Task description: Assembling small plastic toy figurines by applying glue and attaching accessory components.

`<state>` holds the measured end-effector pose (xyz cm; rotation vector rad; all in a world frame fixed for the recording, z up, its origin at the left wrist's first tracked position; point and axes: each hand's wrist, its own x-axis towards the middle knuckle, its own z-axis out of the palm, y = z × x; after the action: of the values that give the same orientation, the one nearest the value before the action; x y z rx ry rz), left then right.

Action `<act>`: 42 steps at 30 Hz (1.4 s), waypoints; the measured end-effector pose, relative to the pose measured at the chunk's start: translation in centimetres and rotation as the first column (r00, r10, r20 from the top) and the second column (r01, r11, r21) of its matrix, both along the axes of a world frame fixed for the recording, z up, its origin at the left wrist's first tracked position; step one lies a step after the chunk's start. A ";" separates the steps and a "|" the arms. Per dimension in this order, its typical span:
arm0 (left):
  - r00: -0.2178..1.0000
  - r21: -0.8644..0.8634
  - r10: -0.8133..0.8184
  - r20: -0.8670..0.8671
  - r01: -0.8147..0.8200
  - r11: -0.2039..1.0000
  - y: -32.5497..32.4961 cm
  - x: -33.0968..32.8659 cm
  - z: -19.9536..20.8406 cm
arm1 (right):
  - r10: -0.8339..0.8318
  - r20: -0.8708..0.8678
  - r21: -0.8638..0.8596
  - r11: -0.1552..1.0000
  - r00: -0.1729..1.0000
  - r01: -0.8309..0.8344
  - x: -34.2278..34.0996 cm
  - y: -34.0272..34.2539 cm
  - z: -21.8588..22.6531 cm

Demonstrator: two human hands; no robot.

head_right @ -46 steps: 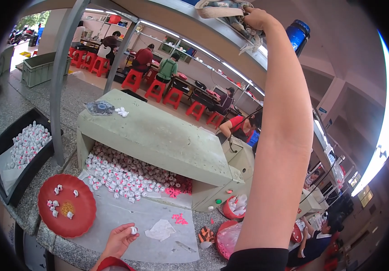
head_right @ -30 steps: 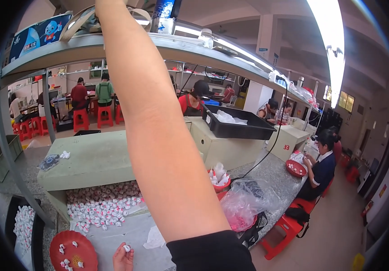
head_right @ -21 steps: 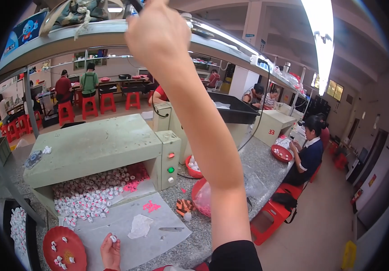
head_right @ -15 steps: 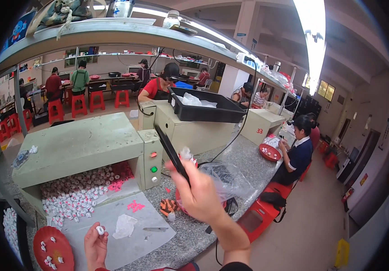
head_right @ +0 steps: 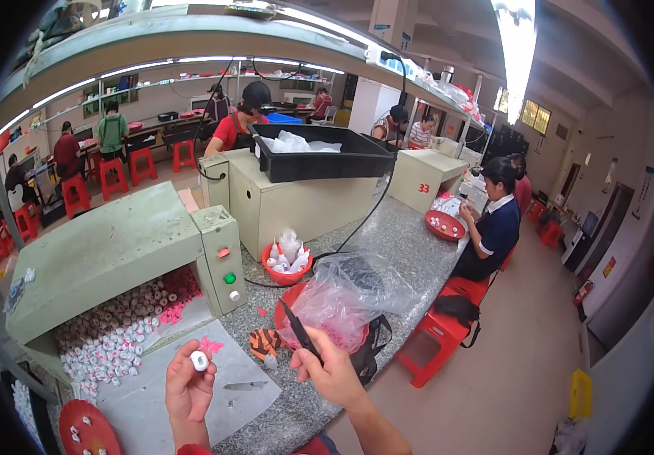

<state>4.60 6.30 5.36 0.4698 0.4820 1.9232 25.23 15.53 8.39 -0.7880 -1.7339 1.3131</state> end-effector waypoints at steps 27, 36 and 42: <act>0.982 0.011 -0.131 0.134 0.130 0.991 1.2 -2.7 -1.9 | -0.146 0.464 0.715 0.644 0.874 -0.272 -10.9 -1.1 0.8; 0.963 -0.010 -0.195 0.188 0.201 0.980 1.8 -2.2 -1.5 | -0.279 0.510 0.767 0.576 0.813 -0.283 -10.7 -0.3 0.6; 0.971 -0.074 -0.148 0.189 0.165 0.984 1.3 -2.1 -1.7 | -0.325 0.518 0.792 0.532 0.792 -0.299 -10.8 -0.6 0.5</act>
<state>2.50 7.59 3.68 0.2621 0.3974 1.7645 14.44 14.94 8.92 -0.6288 -2.5369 -0.0351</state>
